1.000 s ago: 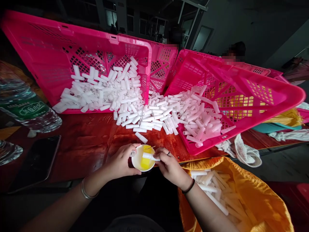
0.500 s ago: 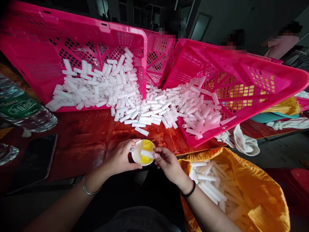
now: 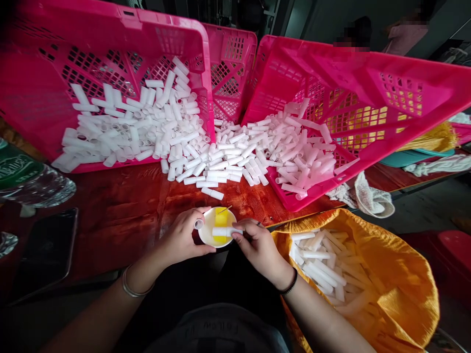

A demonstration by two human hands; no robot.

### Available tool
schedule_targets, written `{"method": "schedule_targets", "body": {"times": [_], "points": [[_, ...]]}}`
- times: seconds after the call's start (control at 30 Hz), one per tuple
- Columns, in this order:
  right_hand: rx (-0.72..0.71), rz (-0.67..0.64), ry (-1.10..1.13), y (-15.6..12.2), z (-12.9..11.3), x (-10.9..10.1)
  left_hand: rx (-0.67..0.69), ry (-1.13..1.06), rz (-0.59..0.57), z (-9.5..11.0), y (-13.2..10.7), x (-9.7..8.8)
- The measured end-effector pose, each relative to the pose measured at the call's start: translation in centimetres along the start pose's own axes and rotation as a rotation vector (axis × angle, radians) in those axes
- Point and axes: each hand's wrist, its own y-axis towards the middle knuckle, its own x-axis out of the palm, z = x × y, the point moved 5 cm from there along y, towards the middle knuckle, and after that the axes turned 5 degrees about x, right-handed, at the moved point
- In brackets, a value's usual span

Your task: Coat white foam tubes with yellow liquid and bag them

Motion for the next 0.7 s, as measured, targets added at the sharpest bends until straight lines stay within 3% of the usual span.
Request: {"method": "schedule_targets", "body": {"times": [0.1,0.17,0.27,0.33,0.47,0.53,0.6,0.7], "points": [[-0.231,0.048,-0.148,-0.5,-1.2,0.0,0.001,0.008,0.009,0.0,0.0,-0.1],[-0.177,0.051,-0.1,-0.5,-1.1,0.1,0.004,0.017,0.011,0.1,0.0,-0.1],[0.017,0.017,0.027,-0.4,-0.5,0.4,-0.001,0.02,-0.003,0.0,-0.1,-0.1],[-0.004,0.028,-0.037,-0.5,-0.5,0.2,-0.015,0.017,-0.006,-0.2,-0.1,0.0],[-0.43,0.046,-0.355,-1.3,-1.2,0.1,-0.011,0.014,-0.021,-0.2,0.1,0.1],[-0.551,0.052,-0.371,-1.6,-1.1,0.1,0.018,0.046,-0.034,0.0,0.3,-0.2],[-0.459,0.124,-0.234,-1.2,-0.9,-0.3,0.04,0.132,-0.011,0.4,0.5,-1.1],[-0.134,0.198,0.125,-0.2,-1.1,-0.8,0.035,0.236,0.029,1.3,0.7,-2.7]]}}
